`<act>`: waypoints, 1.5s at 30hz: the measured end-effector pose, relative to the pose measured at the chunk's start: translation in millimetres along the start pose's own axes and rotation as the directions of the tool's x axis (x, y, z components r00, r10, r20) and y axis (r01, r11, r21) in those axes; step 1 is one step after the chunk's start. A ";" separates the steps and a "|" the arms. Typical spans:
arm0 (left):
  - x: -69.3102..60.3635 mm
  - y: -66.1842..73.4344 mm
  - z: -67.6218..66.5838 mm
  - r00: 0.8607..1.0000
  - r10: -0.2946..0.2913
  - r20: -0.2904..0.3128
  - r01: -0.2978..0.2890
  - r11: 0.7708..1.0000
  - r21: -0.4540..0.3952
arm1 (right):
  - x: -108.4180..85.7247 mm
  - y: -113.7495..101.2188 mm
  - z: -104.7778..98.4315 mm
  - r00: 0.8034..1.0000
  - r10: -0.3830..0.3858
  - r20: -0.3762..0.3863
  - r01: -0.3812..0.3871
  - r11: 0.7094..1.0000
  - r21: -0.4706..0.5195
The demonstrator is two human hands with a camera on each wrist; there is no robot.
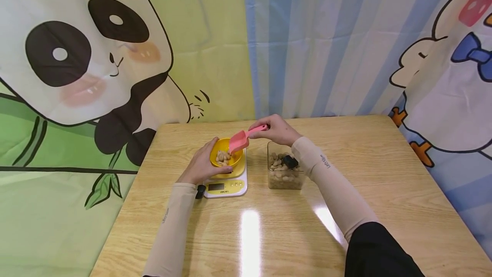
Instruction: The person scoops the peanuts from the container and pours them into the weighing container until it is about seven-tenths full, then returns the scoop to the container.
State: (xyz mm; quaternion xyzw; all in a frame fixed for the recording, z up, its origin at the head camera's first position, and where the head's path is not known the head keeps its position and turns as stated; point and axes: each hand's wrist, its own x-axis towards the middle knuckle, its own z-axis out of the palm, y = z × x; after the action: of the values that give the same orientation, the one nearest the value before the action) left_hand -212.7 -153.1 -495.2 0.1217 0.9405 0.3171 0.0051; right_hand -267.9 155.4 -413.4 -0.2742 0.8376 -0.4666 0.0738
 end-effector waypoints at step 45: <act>0.1 -0.6 -0.3 1.000 0.006 0.005 -0.006 1.000 0.016 | -31.1 -28.7 -47.9 0.988 0.020 -0.150 0.000 0.992 0.127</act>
State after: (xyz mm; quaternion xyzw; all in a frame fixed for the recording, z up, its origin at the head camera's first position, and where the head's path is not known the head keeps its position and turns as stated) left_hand -213.0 -153.7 -495.3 0.1255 0.9426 0.3094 0.0054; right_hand -248.8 195.4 -367.4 -0.2285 0.8108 -0.5380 0.0297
